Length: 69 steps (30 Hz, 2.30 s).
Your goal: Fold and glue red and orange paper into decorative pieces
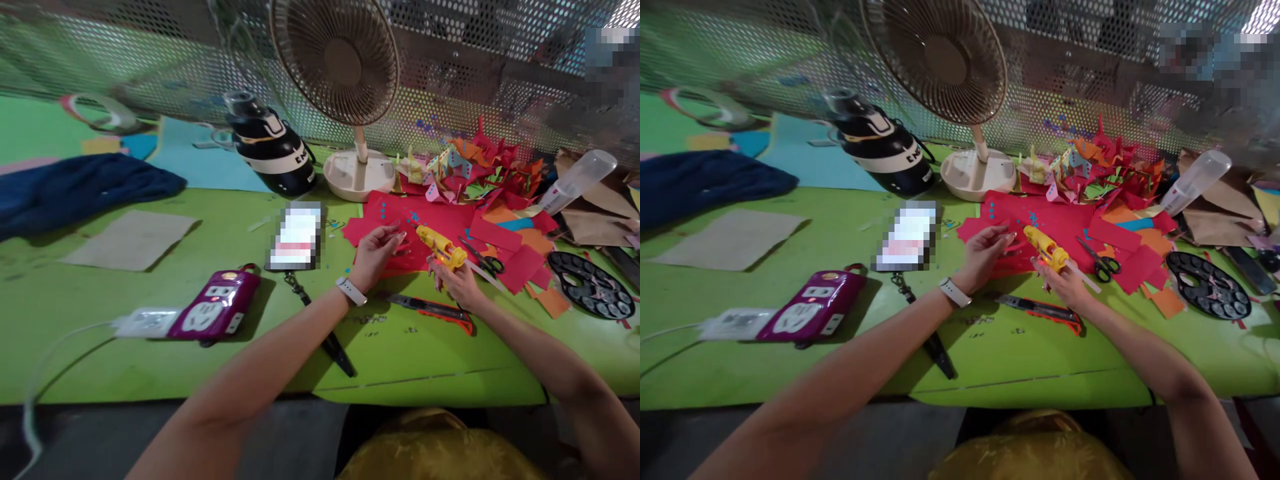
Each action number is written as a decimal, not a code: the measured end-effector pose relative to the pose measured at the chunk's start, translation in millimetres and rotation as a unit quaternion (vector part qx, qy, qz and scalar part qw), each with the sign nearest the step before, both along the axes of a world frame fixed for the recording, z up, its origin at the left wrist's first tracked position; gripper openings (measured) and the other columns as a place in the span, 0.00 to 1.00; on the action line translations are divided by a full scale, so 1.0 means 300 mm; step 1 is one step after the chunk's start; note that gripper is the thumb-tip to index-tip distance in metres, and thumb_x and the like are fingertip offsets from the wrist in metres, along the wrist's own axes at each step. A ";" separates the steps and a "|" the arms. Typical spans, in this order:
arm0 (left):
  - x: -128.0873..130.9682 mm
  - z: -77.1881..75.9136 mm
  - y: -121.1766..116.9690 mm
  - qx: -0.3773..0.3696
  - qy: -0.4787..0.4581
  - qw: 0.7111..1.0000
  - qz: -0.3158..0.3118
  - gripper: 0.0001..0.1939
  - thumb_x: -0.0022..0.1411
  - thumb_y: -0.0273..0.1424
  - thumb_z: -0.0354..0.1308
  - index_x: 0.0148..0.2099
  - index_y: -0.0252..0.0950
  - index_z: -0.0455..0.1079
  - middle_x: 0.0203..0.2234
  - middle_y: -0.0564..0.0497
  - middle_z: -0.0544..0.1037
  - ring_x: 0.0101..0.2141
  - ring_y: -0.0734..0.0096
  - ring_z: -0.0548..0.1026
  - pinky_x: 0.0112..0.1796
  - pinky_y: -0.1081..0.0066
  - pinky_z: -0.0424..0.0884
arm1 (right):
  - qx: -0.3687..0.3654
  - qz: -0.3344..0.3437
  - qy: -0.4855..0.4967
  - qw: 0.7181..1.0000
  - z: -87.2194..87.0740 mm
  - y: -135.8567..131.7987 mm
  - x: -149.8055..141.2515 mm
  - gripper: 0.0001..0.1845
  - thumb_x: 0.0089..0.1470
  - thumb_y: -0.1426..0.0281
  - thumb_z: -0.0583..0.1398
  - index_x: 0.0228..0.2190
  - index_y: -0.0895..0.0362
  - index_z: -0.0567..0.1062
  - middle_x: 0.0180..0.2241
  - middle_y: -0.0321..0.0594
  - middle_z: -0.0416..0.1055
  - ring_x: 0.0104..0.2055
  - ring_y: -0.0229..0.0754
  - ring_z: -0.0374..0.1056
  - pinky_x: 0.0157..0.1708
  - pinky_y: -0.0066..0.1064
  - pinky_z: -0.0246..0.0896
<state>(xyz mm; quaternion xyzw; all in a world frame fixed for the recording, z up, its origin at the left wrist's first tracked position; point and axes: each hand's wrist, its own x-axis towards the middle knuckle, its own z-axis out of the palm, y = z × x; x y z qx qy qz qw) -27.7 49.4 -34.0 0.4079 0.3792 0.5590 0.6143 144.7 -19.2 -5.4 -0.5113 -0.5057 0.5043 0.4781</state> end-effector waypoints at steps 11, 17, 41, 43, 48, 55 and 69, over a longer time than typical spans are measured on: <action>0.002 0.007 -0.007 -0.014 -0.005 1.000 -0.002 0.23 0.42 0.43 0.75 0.38 0.35 0.76 0.31 0.50 0.82 0.33 0.65 0.81 0.38 0.62 0.81 | 0.017 0.017 -0.013 1.000 0.012 -0.013 -0.020 0.18 0.49 0.50 0.64 0.24 0.50 0.68 0.15 0.29 0.60 0.14 0.35 0.55 0.12 0.31 0.56; 0.005 0.006 -0.008 -0.015 -0.008 1.000 -0.002 0.25 0.41 0.43 0.75 0.38 0.35 0.76 0.32 0.49 0.83 0.34 0.65 0.82 0.38 0.63 0.81 | 0.016 0.028 0.011 0.999 -0.015 -0.012 -0.006 0.20 0.50 0.49 0.63 0.22 0.50 0.69 0.14 0.30 0.60 0.14 0.36 0.56 0.13 0.32 0.58; 0.004 0.002 -0.010 0.011 0.000 1.000 -0.012 0.21 0.46 0.42 0.74 0.39 0.35 0.77 0.34 0.48 0.84 0.35 0.64 0.82 0.38 0.62 0.81 | 0.009 0.027 -0.051 0.998 -0.021 -0.006 -0.010 0.23 0.50 0.45 0.60 0.26 0.52 0.66 0.15 0.28 0.57 0.14 0.33 0.55 0.15 0.28 0.58; 0.002 0.000 -0.009 0.010 0.008 1.000 -0.012 0.20 0.47 0.41 0.73 0.39 0.35 0.77 0.34 0.47 0.84 0.36 0.63 0.82 0.39 0.61 0.81 | 0.007 0.020 -0.044 0.999 -0.026 -0.006 -0.010 0.23 0.49 0.45 0.61 0.25 0.52 0.66 0.15 0.28 0.58 0.14 0.33 0.55 0.14 0.28 0.58; 0.000 -0.001 -0.008 0.012 0.004 1.000 -0.014 0.21 0.47 0.42 0.73 0.39 0.35 0.77 0.33 0.48 0.84 0.36 0.62 0.82 0.39 0.61 0.81 | 0.013 0.018 -0.043 0.999 -0.032 -0.008 -0.009 0.22 0.51 0.48 0.61 0.26 0.53 0.67 0.15 0.28 0.58 0.14 0.33 0.55 0.14 0.28 0.57; 0.004 0.002 -0.009 0.006 -0.006 1.000 -0.010 0.22 0.44 0.43 0.74 0.38 0.35 0.77 0.33 0.48 0.84 0.36 0.64 0.82 0.39 0.63 0.81 | 0.004 0.019 -0.046 0.999 -0.026 -0.011 -0.010 0.20 0.51 0.49 0.61 0.26 0.52 0.68 0.14 0.27 0.57 0.14 0.33 0.54 0.14 0.28 0.57; -0.001 -0.006 -0.007 0.020 0.008 1.000 -0.022 0.19 0.49 0.41 0.72 0.40 0.36 0.77 0.35 0.47 0.84 0.37 0.64 0.82 0.41 0.60 0.81 | -0.010 0.020 -0.071 0.997 -0.010 -0.016 -0.012 0.26 0.49 0.44 0.61 0.20 0.50 0.63 0.13 0.29 0.57 0.15 0.35 0.55 0.15 0.30 0.58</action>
